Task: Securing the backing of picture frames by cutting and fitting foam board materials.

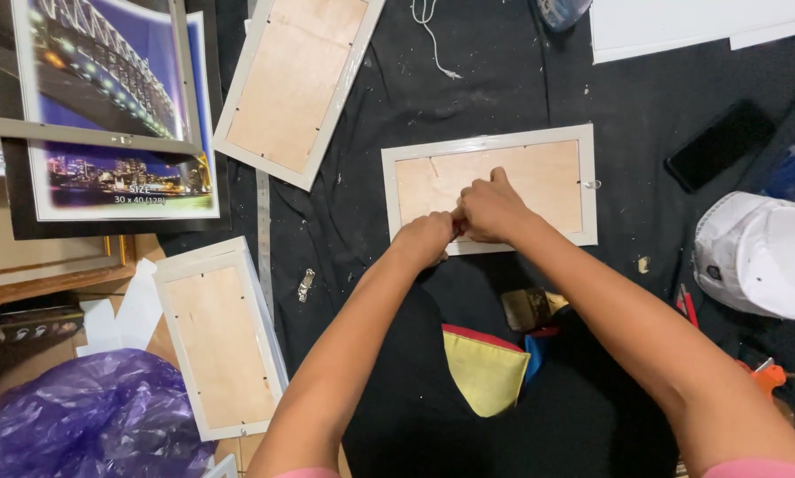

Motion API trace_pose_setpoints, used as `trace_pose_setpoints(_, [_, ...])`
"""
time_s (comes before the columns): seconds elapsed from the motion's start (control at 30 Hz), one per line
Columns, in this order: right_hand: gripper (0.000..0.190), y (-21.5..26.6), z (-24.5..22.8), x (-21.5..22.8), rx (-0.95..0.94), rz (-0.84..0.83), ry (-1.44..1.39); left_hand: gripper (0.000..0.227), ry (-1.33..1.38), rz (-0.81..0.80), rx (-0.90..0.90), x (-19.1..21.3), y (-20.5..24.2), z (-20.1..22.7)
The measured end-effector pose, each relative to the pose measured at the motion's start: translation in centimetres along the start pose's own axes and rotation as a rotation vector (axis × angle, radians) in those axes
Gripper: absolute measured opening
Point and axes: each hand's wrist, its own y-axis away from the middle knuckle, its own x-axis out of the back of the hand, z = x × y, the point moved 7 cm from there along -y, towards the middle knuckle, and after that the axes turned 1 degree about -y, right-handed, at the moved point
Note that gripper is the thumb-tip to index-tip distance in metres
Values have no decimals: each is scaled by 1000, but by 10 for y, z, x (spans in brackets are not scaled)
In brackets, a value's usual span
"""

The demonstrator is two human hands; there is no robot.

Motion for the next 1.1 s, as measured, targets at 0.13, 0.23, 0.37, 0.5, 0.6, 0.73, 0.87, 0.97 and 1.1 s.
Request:
trace_pose_setpoints(0.13, [14,13,-2,-3,65,100,-9,55,135,-27,105,9,3,-4])
trace_pose_setpoints(0.23, [15,35,-7,-5,138,298,-9,51,121,-23,102,7,5,-5])
trace_pose_setpoints(0.37, [15,65,-12,-8,264,642,2,52,51,-35,54,-8,-5,-10])
trace_pose_setpoints(0.5, [16,73,12,-18,232,720,5,41,-21,-22,-64,-11,-5,-4])
trace_pose_setpoints(0.6, [19,86,69,-17,24,597,-104,29,-64,-5,-86,-11,-6,1])
trace_pose_setpoints(0.73, [19,106,132,-22,-198,436,-23,19,-105,1,-99,-10,-6,5])
trace_pose_setpoints(0.87, [25,113,145,-32,-214,284,58,19,-198,-5,-62,-32,-19,-2])
trace_pose_setpoints(0.97, [27,102,144,-43,-191,259,50,28,-439,83,-19,-34,-38,27])
trace_pose_setpoints(1.1, [26,92,136,-43,-176,219,49,49,-140,94,-76,8,-40,115])
